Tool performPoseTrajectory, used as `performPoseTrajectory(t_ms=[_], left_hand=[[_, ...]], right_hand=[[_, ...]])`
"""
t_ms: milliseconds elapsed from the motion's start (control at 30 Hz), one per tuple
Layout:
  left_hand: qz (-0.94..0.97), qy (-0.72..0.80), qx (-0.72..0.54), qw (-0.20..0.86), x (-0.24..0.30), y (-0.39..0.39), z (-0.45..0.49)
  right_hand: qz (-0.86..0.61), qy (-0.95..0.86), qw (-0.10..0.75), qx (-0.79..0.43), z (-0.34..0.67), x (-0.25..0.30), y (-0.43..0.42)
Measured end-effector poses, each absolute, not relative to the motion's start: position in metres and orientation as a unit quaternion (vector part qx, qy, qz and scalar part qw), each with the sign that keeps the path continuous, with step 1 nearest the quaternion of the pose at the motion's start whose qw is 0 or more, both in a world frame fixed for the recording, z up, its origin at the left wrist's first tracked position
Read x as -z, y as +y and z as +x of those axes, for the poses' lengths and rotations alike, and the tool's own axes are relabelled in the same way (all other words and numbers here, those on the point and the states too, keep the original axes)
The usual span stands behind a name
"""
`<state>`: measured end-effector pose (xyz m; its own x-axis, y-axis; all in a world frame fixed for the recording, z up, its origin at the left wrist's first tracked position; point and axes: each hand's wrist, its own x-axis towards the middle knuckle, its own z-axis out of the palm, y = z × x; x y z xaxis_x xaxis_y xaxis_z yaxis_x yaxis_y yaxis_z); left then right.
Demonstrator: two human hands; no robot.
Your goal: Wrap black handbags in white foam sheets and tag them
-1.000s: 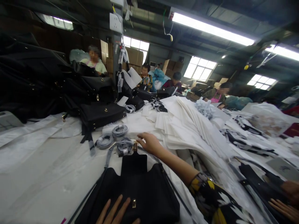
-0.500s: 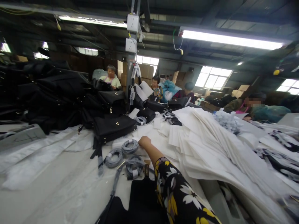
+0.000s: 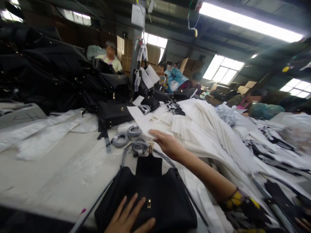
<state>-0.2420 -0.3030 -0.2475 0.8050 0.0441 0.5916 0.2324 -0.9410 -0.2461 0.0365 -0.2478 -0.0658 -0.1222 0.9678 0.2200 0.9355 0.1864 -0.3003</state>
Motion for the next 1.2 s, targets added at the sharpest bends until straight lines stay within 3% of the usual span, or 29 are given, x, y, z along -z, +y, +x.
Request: performPoseTrajectory(t_ms=[167, 300, 700, 867, 1067, 1200], left_hand=[[-0.964, -0.112, 0.239, -0.009, 0.221, -0.319, -0.249], [-0.97, -0.097, 0.219, -0.051, 0.223, -0.324, -0.254], [-0.967, -0.105, 0.228, 0.039, 0.234, -0.323, -0.257], [-0.972, -0.089, 0.211, 0.06, 0.208, -0.341, -0.277], [-0.964, -0.081, 0.251, -0.04, 0.133, -0.347, -0.262], [-0.968, -0.063, 0.236, -0.061, 0.144, -0.311, -0.225]], right_hand=[[-0.561, -0.816, 0.06, -0.128, -0.02, 0.113, -0.383], [-0.597, -0.791, 0.01, -0.132, -0.039, 0.15, -0.425], [-0.567, -0.811, 0.014, -0.146, -0.019, 0.148, -0.425], [-0.562, -0.815, 0.031, -0.139, -0.015, 0.161, -0.429], [-0.558, -0.815, 0.055, -0.144, -0.013, 0.166, -0.43], [-0.554, -0.809, 0.086, -0.178, -0.008, 0.163, -0.43]])
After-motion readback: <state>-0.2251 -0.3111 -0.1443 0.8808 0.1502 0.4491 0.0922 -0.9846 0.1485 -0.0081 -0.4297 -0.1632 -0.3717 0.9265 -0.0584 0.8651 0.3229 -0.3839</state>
